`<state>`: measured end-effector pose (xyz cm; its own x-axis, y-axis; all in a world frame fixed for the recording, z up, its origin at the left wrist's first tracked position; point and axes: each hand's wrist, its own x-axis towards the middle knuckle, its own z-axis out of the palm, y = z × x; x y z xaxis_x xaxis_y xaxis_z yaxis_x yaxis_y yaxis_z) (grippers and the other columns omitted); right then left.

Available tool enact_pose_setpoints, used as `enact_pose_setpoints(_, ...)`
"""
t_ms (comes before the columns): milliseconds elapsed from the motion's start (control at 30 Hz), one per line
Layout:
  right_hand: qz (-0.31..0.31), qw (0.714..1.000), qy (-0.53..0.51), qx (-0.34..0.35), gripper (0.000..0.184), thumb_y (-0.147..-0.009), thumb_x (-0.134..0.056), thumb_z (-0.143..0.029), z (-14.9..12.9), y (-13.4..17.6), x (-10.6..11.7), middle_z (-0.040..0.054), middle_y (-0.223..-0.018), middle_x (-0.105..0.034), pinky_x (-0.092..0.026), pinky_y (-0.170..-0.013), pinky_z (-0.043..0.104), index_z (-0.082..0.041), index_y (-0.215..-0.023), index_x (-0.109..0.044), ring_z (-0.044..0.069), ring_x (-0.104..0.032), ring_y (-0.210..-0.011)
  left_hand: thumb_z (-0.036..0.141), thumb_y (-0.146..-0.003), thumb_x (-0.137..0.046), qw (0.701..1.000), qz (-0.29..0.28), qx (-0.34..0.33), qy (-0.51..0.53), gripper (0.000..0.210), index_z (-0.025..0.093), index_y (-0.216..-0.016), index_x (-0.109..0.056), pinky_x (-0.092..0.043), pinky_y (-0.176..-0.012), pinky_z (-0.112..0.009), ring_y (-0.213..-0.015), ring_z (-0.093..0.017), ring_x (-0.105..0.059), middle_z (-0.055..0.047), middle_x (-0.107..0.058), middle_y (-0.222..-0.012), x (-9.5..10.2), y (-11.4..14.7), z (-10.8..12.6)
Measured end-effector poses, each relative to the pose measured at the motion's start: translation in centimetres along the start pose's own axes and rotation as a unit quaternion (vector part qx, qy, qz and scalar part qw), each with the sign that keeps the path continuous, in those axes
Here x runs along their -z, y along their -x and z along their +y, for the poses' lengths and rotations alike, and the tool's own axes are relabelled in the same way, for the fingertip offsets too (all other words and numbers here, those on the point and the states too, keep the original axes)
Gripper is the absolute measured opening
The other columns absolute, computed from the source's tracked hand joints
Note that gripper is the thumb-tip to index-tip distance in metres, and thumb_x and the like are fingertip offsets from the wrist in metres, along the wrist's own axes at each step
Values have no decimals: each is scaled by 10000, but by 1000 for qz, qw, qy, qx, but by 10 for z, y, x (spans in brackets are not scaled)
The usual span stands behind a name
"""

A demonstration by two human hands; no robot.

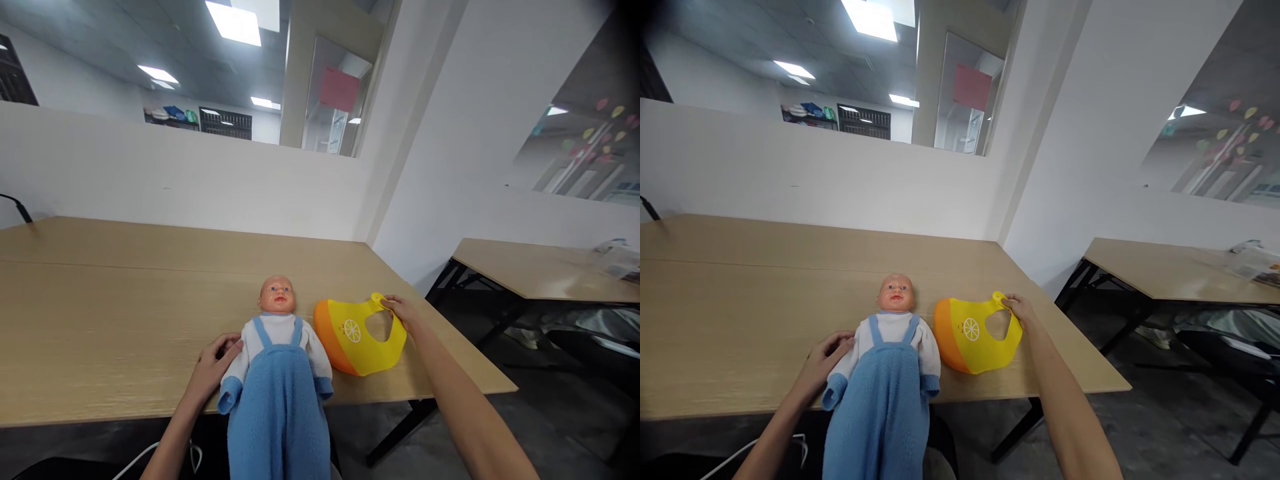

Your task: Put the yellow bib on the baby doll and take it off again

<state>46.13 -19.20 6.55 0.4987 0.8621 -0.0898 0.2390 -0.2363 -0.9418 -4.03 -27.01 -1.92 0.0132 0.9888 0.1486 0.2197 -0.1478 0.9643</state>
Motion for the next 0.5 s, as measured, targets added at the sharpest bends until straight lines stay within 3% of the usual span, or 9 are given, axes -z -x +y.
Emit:
enact_pose_setpoints(133,28,1000,0,-4,254,-643,-686,-247,30,0,21,-42,-531,-585,-407,-447,212,-180,-872,-597,118,-526,-452,539,-748,-642,1000,-8,5,10,480,147,-1023,-668,-411,-597,-255,-645,-153,-532,22,-570,-661,0,1,0)
enact_pose_setpoints(300,21,997,-73,8,480,-666,-690,-277,54,3,40,51,-712,-691,-512,-550,297,-171,-1118,-568,191,-643,-588,536,-734,-655,999,-16,9,44,511,130,-1045,-649,-421,-597,-255,-651,-151,-548,6,-598,-706,1,2,0)
enact_pose_setpoints(500,131,987,64,64,344,-670,-653,-192,63,7,42,126,-945,-720,-540,-735,312,-136,-1009,-654,214,-682,-820,543,-740,-640,999,-2,2,47,479,147,-1007,-668,-446,-613,-262,-694,-171,-591,-20,-650,-755,5,5,-1)
